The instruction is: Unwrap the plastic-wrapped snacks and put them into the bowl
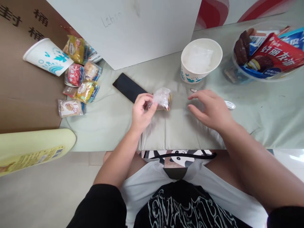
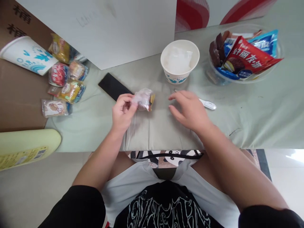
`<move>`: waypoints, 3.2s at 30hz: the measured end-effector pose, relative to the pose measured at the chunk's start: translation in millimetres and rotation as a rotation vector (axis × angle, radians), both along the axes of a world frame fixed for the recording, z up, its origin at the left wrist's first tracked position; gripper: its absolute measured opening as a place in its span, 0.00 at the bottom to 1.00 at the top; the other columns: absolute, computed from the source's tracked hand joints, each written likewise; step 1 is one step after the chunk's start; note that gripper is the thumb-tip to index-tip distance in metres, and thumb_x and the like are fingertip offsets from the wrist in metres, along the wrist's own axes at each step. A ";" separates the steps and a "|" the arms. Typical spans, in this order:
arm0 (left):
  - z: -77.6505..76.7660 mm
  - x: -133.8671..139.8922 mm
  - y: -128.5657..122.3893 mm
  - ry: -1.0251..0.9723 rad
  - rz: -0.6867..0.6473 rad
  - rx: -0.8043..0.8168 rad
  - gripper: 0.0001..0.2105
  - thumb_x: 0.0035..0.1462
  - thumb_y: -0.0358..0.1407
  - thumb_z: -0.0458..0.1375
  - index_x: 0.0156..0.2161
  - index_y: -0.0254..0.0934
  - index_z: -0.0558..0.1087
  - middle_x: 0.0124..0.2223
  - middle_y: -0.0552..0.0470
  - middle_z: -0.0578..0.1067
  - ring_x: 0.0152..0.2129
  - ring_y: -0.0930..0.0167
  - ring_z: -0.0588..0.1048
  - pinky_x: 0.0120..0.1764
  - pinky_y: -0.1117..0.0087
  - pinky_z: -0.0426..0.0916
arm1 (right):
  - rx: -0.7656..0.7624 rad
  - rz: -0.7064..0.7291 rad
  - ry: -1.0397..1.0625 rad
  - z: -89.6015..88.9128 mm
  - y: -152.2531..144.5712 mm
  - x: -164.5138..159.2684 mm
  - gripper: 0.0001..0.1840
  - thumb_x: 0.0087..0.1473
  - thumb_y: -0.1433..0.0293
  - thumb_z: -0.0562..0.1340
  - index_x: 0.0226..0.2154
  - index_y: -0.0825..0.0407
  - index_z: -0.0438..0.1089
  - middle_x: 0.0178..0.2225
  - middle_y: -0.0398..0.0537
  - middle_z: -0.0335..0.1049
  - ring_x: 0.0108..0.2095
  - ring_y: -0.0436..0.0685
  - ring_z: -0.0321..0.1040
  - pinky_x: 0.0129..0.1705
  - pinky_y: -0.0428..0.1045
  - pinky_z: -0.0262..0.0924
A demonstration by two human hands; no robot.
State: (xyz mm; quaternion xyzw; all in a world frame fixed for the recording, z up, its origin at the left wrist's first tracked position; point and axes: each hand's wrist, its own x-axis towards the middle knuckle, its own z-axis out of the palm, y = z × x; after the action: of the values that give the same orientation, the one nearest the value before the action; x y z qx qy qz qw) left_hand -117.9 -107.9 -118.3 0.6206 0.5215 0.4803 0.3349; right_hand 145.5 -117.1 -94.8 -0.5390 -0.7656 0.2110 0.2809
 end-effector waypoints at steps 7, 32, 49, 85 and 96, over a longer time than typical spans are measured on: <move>15.3 -4.0 -1.9 -0.512 -0.084 -0.392 0.17 0.52 0.50 0.65 0.33 0.42 0.66 0.32 0.52 0.74 0.28 0.68 0.76 0.30 0.65 0.74 | -0.072 0.169 0.218 -4.1 -4.2 -14.9 0.29 0.55 0.61 0.64 0.58 0.48 0.66 0.48 0.53 0.76 0.47 0.64 0.73 0.49 0.59 0.68; 22.5 -23.1 -8.3 0.374 -0.249 -0.107 0.20 0.55 0.37 0.63 0.53 0.39 0.73 0.48 0.48 0.79 0.43 0.65 0.78 0.47 0.65 0.72 | 0.138 0.379 0.187 -13.4 -12.9 -26.8 0.38 0.52 0.75 0.59 0.65 0.46 0.54 0.57 0.57 0.71 0.58 0.67 0.68 0.57 0.64 0.65; 17.4 -25.3 -6.2 0.494 -0.183 0.090 0.11 0.58 0.38 0.61 0.45 0.37 0.77 0.45 0.46 0.78 0.42 0.65 0.77 0.46 0.62 0.73 | 0.265 -0.041 -0.093 -1.8 -9.0 -8.8 0.23 0.54 0.66 0.61 0.53 0.48 0.68 0.51 0.57 0.75 0.56 0.70 0.68 0.59 0.66 0.54; 17.4 2.5 -20.4 0.541 -0.261 -0.101 0.12 0.64 0.42 0.60 0.48 0.38 0.74 0.43 0.46 0.80 0.38 0.65 0.77 0.42 0.65 0.70 | 0.173 0.092 -0.414 29.3 -66.8 -38.7 0.15 0.67 0.68 0.56 0.34 0.50 0.77 0.39 0.51 0.78 0.38 0.60 0.72 0.38 0.55 0.61; 32.2 12.7 -25.3 -0.042 -0.194 -0.369 0.18 0.59 0.50 0.59 0.28 0.38 0.66 0.51 0.44 0.77 0.45 0.63 0.76 0.29 0.70 0.63 | -0.009 -0.112 -0.304 20.4 -60.5 -59.5 0.32 0.60 0.54 0.63 0.61 0.52 0.65 0.60 0.63 0.68 0.53 0.72 0.68 0.46 0.61 0.69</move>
State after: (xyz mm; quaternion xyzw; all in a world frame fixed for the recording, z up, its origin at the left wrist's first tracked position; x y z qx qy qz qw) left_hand -105.2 -133.2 -86.1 0.5859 0.5314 0.3552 0.4982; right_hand 86.0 -177.6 -74.4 -0.6077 -0.7672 0.1143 0.1707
